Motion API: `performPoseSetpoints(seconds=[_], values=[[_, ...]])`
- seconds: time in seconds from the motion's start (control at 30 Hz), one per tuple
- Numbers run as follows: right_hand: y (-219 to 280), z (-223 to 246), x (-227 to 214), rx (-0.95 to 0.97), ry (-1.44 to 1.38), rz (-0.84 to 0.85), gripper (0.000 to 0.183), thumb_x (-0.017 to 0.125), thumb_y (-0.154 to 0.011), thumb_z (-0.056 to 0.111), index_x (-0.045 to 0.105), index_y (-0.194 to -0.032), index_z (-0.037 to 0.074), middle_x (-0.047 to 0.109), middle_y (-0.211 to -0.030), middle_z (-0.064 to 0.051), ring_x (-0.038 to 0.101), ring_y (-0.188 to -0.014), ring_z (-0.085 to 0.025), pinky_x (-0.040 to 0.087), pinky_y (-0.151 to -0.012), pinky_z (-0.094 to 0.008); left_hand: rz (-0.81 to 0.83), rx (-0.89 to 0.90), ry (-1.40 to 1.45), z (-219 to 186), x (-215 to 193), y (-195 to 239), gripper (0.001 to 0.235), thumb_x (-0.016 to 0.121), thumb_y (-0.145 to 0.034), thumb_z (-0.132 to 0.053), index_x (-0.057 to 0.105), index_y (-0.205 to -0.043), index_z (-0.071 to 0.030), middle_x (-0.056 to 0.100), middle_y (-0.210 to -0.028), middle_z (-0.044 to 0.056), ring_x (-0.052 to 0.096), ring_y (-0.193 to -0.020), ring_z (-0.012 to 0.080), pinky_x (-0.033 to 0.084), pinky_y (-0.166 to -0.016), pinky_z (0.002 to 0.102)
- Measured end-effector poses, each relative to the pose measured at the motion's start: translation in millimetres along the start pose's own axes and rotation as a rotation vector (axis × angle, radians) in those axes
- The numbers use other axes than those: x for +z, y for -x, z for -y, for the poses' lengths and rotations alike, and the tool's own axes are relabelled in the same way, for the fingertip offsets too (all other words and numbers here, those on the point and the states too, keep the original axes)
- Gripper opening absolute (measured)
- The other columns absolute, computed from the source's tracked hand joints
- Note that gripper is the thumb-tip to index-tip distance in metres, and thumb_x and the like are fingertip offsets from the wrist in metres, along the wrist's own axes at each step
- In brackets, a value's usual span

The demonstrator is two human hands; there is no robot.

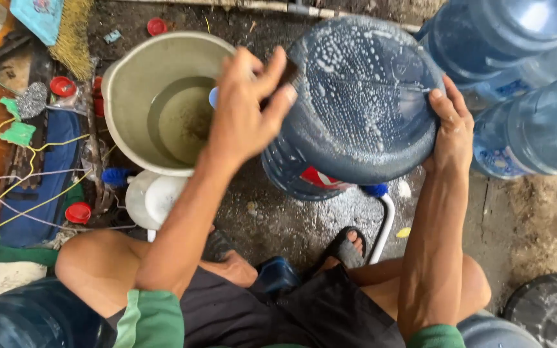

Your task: Manually scrubbing a large plastic water jug with soap and a brush before rinsing and filling it with a hose.

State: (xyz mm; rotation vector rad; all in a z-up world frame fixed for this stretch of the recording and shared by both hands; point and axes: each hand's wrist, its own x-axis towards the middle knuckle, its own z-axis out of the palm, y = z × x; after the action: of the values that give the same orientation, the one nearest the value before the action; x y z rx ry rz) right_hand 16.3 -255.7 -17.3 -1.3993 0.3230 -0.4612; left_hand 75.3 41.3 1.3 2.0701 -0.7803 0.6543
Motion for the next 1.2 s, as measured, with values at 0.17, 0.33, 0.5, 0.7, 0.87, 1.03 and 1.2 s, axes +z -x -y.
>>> performPoseSetpoints(seconds=[0.17,0.33,0.5,0.7,0.87,1.03,1.2], values=[[4,11,8,0.057,0.001,-0.017,0.053,0.057,-0.081,0.017,0.050,-0.131,0.003,0.062,-0.122,-0.014,0.064,-0.101,-0.016,0.054,-0.084,-0.020,-0.045,0.286,0.003,-43,41,51,0.045,0.057,-0.097,-0.028,0.036,-0.135,-0.016,0.049,-0.089,0.002,0.038,-0.076,0.0147,0.035,-0.073,0.034],[-3,0,-1,0.070,-0.029,0.071,0.064,0.060,-0.080,0.017,0.039,-0.139,0.003,0.053,-0.133,-0.020,0.064,-0.107,-0.022,0.056,-0.087,-0.024,-0.197,0.063,0.204,7,38,20,0.033,0.058,-0.089,-0.025,0.062,-0.115,-0.004,0.048,-0.092,0.008,0.044,-0.087,0.0227,0.044,-0.076,0.038],[-26,-40,-19,-0.118,-0.124,0.042,0.052,0.068,-0.086,0.018,0.051,-0.135,0.011,0.058,-0.116,-0.018,0.067,-0.111,-0.034,0.063,-0.083,-0.036,-0.444,0.013,0.240,-19,85,54,0.041,0.064,-0.088,-0.032,0.059,-0.127,-0.021,0.049,-0.109,0.005,0.044,-0.100,0.0258,0.038,-0.092,0.040],[0,-19,-2,-0.034,-0.180,-0.078,0.059,0.072,-0.081,0.016,0.050,-0.136,0.008,0.056,-0.102,-0.012,0.070,-0.089,-0.020,0.065,-0.076,-0.030,-0.439,0.020,0.153,-6,71,53,0.043,0.064,-0.091,-0.030,0.055,-0.131,-0.019,0.047,-0.104,0.009,0.044,-0.098,0.0273,0.033,-0.092,0.040],[6,-16,13,-0.055,-0.203,-0.152,0.058,0.073,-0.080,0.016,0.051,-0.133,0.007,0.057,-0.102,-0.014,0.070,-0.085,-0.022,0.065,-0.071,-0.032,-0.511,0.000,0.212,-22,72,54,0.040,0.061,-0.093,-0.024,0.054,-0.131,-0.016,0.046,-0.105,0.006,0.043,-0.096,0.0230,0.034,-0.092,0.036],[11,-21,11,-0.088,-0.193,-0.171,0.054,0.071,-0.081,0.013,0.053,-0.131,0.006,0.058,-0.097,-0.016,0.071,-0.077,-0.024,0.065,-0.067,-0.034,-0.451,0.087,0.256,-20,109,90,0.047,0.076,-0.075,-0.027,0.065,-0.119,-0.016,0.055,-0.110,0.010,0.046,-0.100,0.0260,0.036,-0.093,0.037],[23,-18,17,-0.084,-0.231,-0.167,0.054,0.071,-0.082,0.013,0.051,-0.132,0.006,0.055,-0.100,-0.012,0.072,-0.082,-0.022,0.065,-0.068,-0.030,-0.559,-0.070,0.256,11,65,51,0.040,0.051,-0.100,-0.016,0.044,-0.139,-0.013,0.048,-0.107,0.008,0.047,-0.100,0.0205,0.032,-0.096,0.034]])
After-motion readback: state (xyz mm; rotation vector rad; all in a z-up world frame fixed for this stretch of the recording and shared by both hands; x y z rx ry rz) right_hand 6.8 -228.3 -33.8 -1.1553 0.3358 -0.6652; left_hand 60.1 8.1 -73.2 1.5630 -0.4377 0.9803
